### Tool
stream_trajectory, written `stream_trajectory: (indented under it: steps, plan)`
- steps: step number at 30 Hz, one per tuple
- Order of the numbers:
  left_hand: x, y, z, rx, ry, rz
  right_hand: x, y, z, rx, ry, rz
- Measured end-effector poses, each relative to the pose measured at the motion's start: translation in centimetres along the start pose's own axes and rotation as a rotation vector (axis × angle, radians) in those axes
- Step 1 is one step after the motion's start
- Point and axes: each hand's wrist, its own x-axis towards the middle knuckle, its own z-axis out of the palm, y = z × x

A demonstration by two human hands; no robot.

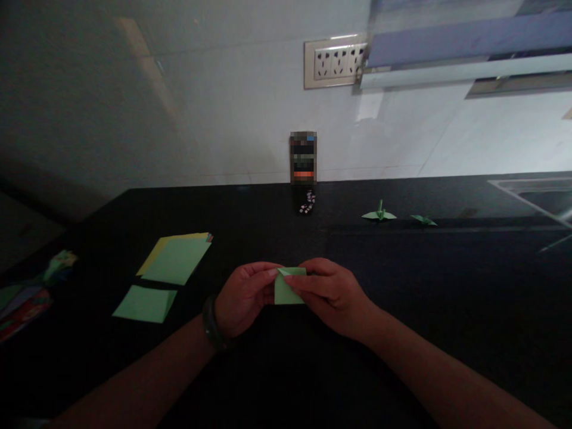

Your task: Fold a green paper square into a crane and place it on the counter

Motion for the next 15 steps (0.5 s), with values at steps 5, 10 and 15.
stream_trajectory:
  steps: [5,10,15]
  plan:
    - [-0.03,0.03,-0.02,-0.009,-0.01,-0.02,0.19,-0.08,-0.33,0.035,-0.076,0.001]
    - [0.07,-0.15,-0.1,-0.019,-0.012,-0.037,0.35,-0.2,-0.53,0.052,-0.106,0.005]
    - [0.07,-0.11,-0.08,-0.055,-0.025,-0.048,0.47,-0.31,-0.53,0.037,-0.13,-0.004]
